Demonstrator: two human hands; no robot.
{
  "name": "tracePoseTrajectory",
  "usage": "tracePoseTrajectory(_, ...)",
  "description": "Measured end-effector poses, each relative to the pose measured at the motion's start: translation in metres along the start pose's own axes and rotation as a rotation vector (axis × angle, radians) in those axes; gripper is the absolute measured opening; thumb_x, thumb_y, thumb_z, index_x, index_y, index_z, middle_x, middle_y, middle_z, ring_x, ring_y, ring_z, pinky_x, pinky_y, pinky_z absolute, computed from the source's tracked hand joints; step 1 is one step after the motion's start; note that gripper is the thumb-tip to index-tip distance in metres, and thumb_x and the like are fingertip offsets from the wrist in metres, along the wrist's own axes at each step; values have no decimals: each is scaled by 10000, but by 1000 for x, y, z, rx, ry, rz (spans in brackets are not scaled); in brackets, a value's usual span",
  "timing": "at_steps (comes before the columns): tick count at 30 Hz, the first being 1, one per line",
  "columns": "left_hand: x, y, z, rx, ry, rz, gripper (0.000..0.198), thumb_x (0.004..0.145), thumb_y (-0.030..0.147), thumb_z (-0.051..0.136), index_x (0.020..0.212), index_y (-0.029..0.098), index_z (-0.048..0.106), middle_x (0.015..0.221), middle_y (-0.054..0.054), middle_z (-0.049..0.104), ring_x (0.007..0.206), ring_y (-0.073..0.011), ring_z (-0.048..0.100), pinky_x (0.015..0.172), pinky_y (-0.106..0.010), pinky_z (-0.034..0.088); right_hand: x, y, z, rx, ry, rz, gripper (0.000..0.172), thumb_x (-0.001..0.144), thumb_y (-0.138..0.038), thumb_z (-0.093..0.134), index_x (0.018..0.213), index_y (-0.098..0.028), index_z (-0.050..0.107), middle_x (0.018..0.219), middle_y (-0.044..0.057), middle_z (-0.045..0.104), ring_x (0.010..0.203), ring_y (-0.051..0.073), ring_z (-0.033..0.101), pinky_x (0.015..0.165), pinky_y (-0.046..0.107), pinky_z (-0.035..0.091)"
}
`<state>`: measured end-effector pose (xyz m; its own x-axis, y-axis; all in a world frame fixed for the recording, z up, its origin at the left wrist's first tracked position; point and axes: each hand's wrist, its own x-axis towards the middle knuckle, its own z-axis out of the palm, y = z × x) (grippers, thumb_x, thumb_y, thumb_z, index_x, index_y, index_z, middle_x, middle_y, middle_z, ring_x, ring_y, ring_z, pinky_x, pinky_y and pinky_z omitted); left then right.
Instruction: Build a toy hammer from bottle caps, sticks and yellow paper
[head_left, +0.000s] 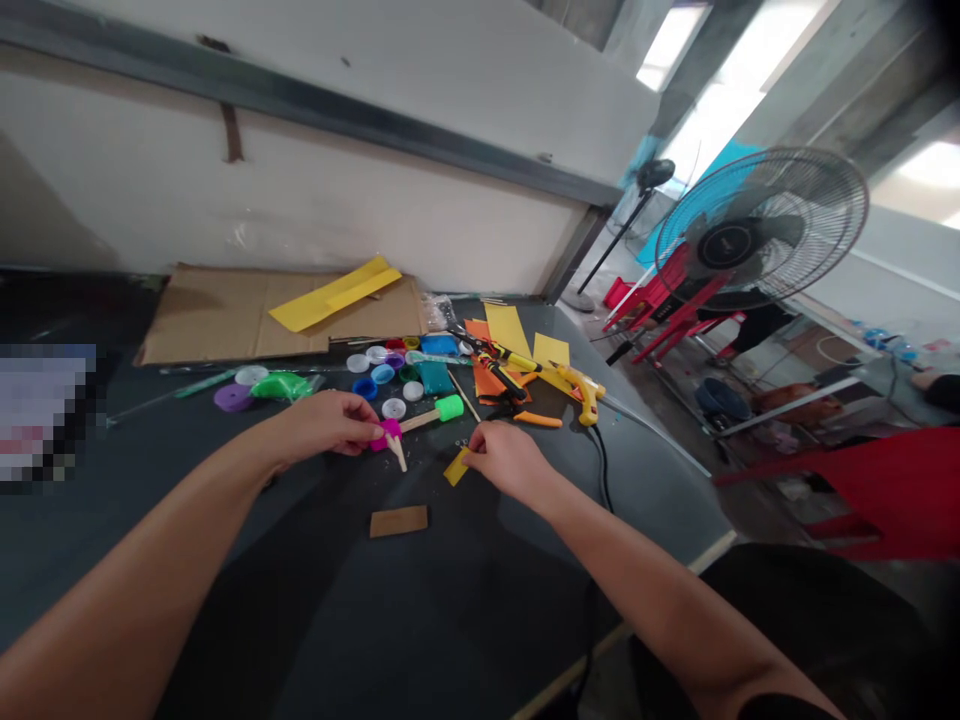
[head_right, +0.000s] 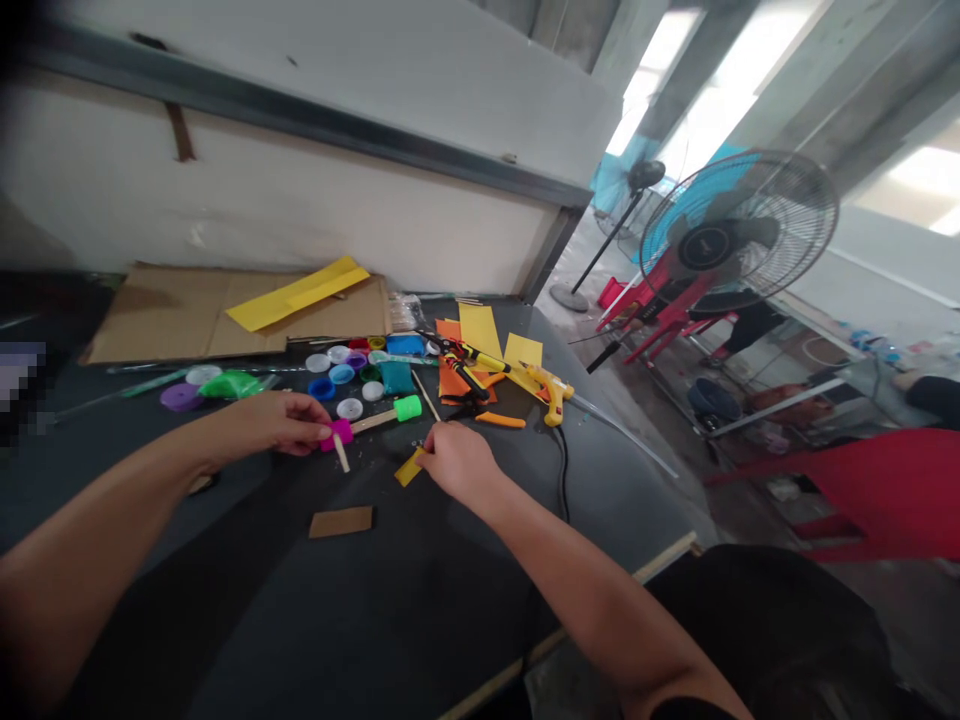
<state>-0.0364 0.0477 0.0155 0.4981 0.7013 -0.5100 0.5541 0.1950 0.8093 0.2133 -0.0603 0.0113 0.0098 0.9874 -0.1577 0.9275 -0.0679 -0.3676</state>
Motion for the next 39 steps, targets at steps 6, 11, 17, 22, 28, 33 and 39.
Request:
tracePoseTrajectory(6,-1,-1,0,-5,2,18,351,566,439,748,790,190,644,810,-40,705,735,-174,645,711,-288,530,2,3,-7,327,16,-65,171,709,-172,631,866,-211,574,717,-33,600,643,118,563,572,227,402)
tracePoseTrajectory(11,-1,0,1,26,11,31,354,565,453,742,788,196,643,823,-42,704,763,-189,654,725,-303,529,13,-2,-28,611,-3,-79,153,737,-178,574,886,-208,566,679,-30,576,589,107,565,492,214,442)
tracePoseTrajectory(17,-1,2,2,7,17,14,352,548,452,749,776,201,651,808,-32,706,755,-185,648,713,-298,527,28,-28,-41,490,27,-216,65,758,-249,637,735,-192,615,717,-1,654,655,115,583,620,255,450)
tracePoseTrajectory(22,1,0,1,-5,2,11,342,548,449,750,760,203,644,784,-17,698,724,-178,645,706,-292,526,48,-38,-31,284,35,-219,66,753,-243,682,702,-202,688,743,-5,694,707,129,603,643,250,406)
tracePoseTrajectory(28,4,-3,0,-12,-4,1,391,537,485,758,770,204,620,819,-30,698,746,-186,654,736,-315,536,65,-39,-22,115,-2,-218,81,772,-263,683,724,-213,724,732,6,706,710,146,607,635,258,390)
tracePoseTrajectory(33,3,-1,0,-32,0,-17,388,517,454,769,762,201,605,805,-24,688,745,-184,645,740,-315,537,70,-42,-17,46,-5,-205,94,766,-296,695,723,-220,730,762,26,709,778,178,595,701,298,403)
tracePoseTrajectory(39,4,0,1,-61,-2,-23,365,521,438,767,743,198,605,764,-9,677,714,-168,636,738,-316,536,70,-45,-14,10,3,-210,130,776,-310,657,711,-220,725,762,47,699,818,210,568,732,337,393)
